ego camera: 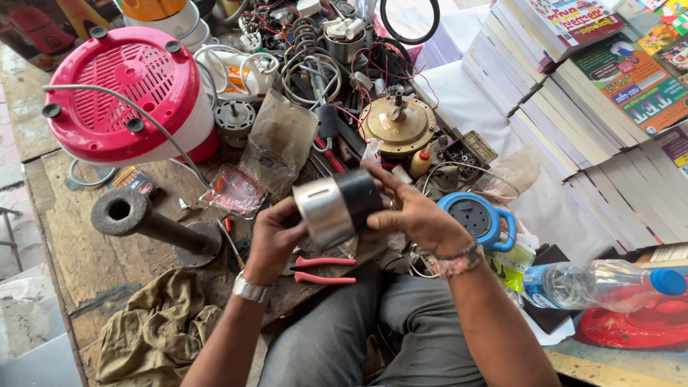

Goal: The person assembles small metal components into a cylindrical metal housing, using pliers and a screwdriver to secure parts. They repeatedly insert and adjust pieces inside the housing while seated at a cluttered workbench.

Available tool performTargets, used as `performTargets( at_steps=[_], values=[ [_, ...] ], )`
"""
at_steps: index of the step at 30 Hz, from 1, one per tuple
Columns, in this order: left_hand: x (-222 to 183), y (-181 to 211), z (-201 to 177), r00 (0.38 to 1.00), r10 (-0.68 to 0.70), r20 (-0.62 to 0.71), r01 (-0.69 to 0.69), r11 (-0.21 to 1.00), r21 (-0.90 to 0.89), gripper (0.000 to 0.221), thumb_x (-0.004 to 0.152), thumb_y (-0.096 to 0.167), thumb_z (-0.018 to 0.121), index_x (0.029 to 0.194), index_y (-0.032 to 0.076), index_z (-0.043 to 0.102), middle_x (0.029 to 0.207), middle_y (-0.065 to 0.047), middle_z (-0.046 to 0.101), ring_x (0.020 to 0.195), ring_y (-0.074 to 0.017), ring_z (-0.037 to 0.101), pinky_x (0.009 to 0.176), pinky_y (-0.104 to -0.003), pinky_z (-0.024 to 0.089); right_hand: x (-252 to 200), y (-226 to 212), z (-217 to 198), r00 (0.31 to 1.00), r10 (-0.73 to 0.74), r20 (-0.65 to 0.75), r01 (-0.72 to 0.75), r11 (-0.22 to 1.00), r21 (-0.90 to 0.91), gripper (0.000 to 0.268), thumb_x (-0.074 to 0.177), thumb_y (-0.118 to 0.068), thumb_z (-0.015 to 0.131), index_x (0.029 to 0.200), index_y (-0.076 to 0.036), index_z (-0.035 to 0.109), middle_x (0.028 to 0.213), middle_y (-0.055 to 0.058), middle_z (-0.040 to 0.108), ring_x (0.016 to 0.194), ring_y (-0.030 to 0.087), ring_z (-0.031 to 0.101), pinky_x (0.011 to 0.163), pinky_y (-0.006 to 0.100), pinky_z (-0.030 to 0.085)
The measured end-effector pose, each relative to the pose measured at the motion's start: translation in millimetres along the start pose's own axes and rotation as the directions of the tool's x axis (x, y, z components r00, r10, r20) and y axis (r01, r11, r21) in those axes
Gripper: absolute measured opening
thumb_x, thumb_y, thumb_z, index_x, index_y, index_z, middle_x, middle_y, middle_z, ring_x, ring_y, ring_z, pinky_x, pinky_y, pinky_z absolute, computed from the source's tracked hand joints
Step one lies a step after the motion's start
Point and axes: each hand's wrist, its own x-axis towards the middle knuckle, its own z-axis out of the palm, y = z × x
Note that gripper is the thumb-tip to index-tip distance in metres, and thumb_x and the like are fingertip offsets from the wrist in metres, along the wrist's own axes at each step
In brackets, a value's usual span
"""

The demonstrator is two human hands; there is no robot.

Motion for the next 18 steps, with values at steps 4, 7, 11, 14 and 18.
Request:
performTargets(
  at_steps=[4,7,11,14,18],
  values=[
    [-10.1,-13.8,-19.9,0.996,-0.068,0.060,0.068,0.998,-0.012,0.029,0.088,-0.001,0.076,0.116,-0.004,0.073,0.102,-0.009,0.076,0.088,-0.0131,0.073,0.079,-0.029,0.064,-15.1,2.8,6.6,0.975,0.209,-0.073,-0.211,0.977,-0.021,0.105,0.065,-0.034,0.088,0.154,-0.015,0.036,0.132,0.016,0.061,0.109,0.032,0.068,0.068,0.039,0.064],
    [-9.3,-22.2,-28.7,0.993,-0.101,0.056,0.108,0.983,-0.151,0.032,0.085,-0.002,0.078,0.116,-0.006,0.073,0.104,-0.013,0.078,0.086,-0.0151,0.074,0.077,-0.030,0.063,-11.7,13.4,10.6,0.999,-0.033,0.011,0.035,0.962,-0.272,0.105,0.067,-0.031,0.093,0.153,-0.013,0.037,0.134,0.017,0.059,0.116,0.030,0.066,0.086,0.038,0.061],
    [-11.4,-23.3,-41.1,0.991,-0.106,0.083,0.119,0.977,-0.176,0.031,0.084,-0.001,0.079,0.114,-0.007,0.073,0.104,-0.013,0.078,0.087,-0.0157,0.074,0.077,-0.030,0.063,-6.6,28.2,10.0,0.971,-0.202,0.123,0.234,0.901,-0.366,0.105,0.067,-0.026,0.097,0.151,-0.013,0.035,0.139,0.013,0.052,0.129,0.026,0.059,0.103,0.039,0.057],
    [-15.1,-21.0,-45.3,0.993,-0.078,0.084,0.084,0.993,-0.077,0.031,0.086,-0.002,0.079,0.116,-0.006,0.074,0.107,-0.012,0.077,0.091,-0.0143,0.073,0.081,-0.028,0.062,-0.6,35.8,3.8,0.923,0.383,-0.034,-0.380,0.923,0.065,0.105,0.070,-0.034,0.093,0.156,-0.017,0.037,0.132,0.024,0.064,0.109,0.046,0.067,0.082,0.057,0.057],
    [-12.9,-17.6,-50.7,0.970,-0.230,0.082,0.244,0.940,-0.238,0.028,0.083,-0.001,0.078,0.110,-0.005,0.076,0.101,-0.015,0.078,0.083,-0.0190,0.075,0.071,-0.032,0.064,0.3,45.0,7.6,0.973,-0.191,0.130,0.228,0.887,-0.401,0.101,0.070,-0.031,0.095,0.150,-0.013,0.037,0.133,0.016,0.059,0.122,0.026,0.062,0.097,0.039,0.059]
  ],
)
